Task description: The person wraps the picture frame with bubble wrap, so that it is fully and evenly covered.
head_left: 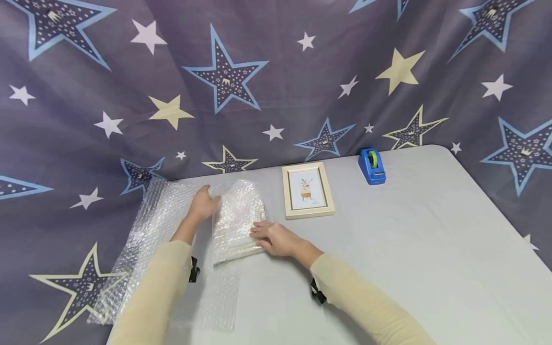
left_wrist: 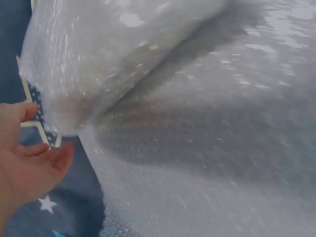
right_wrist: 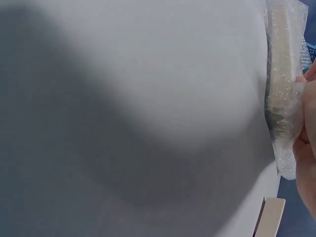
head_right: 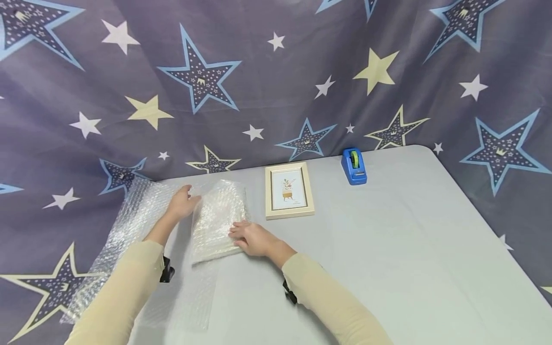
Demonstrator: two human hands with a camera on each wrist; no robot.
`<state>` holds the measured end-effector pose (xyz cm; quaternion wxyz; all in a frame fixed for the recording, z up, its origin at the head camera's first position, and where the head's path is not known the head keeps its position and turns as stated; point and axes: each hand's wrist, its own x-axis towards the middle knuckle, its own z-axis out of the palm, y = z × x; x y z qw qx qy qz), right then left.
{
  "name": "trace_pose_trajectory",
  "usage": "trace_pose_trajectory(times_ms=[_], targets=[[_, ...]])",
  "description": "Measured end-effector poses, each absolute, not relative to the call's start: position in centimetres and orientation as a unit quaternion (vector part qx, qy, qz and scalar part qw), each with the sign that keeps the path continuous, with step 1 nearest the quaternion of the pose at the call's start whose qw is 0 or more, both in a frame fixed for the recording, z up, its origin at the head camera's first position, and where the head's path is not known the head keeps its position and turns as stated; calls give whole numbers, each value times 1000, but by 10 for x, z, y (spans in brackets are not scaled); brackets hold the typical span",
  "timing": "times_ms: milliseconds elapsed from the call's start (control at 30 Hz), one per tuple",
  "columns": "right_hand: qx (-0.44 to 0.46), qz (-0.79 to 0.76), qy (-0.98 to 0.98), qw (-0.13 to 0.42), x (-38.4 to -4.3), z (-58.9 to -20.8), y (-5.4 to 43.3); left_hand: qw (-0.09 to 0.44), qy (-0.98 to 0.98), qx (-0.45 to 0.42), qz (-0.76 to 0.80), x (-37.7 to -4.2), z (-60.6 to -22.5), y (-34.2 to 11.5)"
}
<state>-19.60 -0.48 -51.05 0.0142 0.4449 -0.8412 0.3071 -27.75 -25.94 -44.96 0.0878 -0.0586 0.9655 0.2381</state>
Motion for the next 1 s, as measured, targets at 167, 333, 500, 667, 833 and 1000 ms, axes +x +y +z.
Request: trace_pose_trajectory(times_ms=[167,333,500,667,833,1000], targets=[[439,306,-845,3,-198,-509,-4,53,973,28,225,-246,-446,-249],[447,310,-839,10,-197,-509,-4,19,968,113,225,-208,-453,-231],[453,302,-839,20,-196,-509,-6,37,971,147,182,-176,-463,-219],[455,302,-838,18,-197,-509,-8,44,974,163,150,-161,-471,-216],[452,299,-840,-1,-198,-506,-8,34,975,170,137,-154,-478,-214],[452,288,-844,-7,-199,-500,-7,13,976,171,134,-152,-484,-212]])
